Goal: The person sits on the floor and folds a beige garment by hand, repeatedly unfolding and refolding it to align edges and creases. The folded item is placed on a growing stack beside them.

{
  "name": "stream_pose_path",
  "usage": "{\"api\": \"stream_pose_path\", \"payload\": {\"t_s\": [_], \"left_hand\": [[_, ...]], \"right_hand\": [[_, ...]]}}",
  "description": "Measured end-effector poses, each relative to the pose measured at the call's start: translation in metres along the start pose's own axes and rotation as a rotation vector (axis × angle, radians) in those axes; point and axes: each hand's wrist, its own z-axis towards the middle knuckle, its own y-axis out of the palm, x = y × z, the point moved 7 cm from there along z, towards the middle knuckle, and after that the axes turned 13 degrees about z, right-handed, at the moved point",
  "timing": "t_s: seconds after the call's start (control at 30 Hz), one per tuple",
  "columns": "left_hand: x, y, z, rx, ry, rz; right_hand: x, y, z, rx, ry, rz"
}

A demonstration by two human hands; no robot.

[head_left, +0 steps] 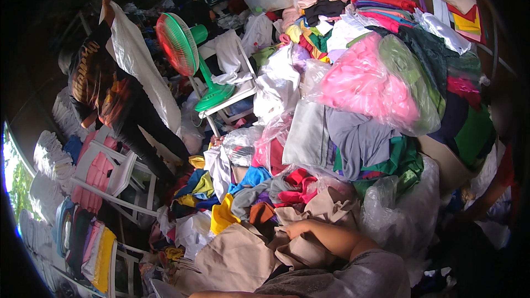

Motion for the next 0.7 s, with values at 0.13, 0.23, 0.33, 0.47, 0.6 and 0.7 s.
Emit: {"api": "stream_pose_path", "payload": {"t_s": [0.13,0.23,0.33,0.47,0.6,0.7], "left_hand": [[-0.005,0.009,0.0,-0.191,-0.064,-0.072],[0.005,-0.001,0.004,-0.043,0.066,-0.031],[0.007,0.001,0.008,-0.011,0.089,0.038],[0.01,0.0,0.01,-0.146,0.16,0.031],[0.013,-0.001,0.012,-0.148,0.175,0.003],[0.021,-0.001,0.019,-0.141,0.212,-0.026]], "right_hand": [[0.01,0.005,0.008,0.013,-0.067,0.022],[0.018,0.012,0.014,-0.047,-0.023,0.014],[0.016,0.006,0.013,0.016,-0.04,-0.005],[0.002,0.002,0.008,0.016,-0.104,-0.022],[-0.001,-0.001,0.0,0.018,-0.046,0.03],[0.0,-0.003,-0.002,0.015,0.033,0.004]]}}
